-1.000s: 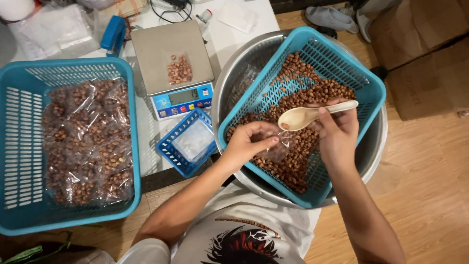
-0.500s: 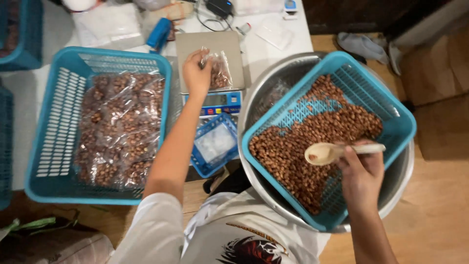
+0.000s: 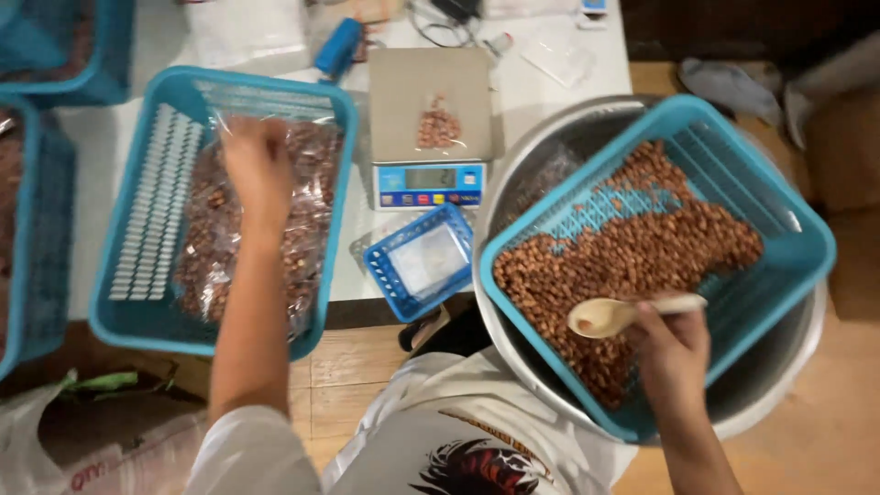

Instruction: Scooping peanuts from a large basket into small plastic bags, weighing them on a digital scale, and organizing the filled bags.

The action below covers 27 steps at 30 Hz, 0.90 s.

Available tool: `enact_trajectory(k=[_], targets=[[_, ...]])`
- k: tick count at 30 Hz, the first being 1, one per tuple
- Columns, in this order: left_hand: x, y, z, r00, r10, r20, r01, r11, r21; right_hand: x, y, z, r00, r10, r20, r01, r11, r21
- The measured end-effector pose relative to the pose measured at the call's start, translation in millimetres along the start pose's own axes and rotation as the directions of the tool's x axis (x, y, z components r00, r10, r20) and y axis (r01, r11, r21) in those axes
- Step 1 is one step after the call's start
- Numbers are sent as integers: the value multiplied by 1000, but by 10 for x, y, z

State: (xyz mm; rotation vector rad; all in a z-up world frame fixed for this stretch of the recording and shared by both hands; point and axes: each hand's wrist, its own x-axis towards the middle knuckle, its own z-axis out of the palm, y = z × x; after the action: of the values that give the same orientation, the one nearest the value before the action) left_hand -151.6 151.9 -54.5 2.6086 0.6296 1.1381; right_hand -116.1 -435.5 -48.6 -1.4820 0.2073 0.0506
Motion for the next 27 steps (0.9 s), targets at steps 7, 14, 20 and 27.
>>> enact_trajectory(k=[7, 14, 20, 27], targets=[[-392, 617, 205, 976, 162, 145, -146, 983, -110, 94, -371, -70, 952, -279, 123, 299, 774, -558], [-1513, 1674, 302, 514, 274, 813, -245, 955, -166, 28, -520, 441, 858, 259, 444, 380, 260, -887], [-1524, 1679, 169, 591, 262, 762, 107, 912, -397, 430, 72, 946, 913, 109, 394, 251, 610, -752], [-1314, 1779, 306, 486, -244, 839, 831, -167, -530, 371, -14, 1123, 936, 250, 248, -257, 966, -6]])
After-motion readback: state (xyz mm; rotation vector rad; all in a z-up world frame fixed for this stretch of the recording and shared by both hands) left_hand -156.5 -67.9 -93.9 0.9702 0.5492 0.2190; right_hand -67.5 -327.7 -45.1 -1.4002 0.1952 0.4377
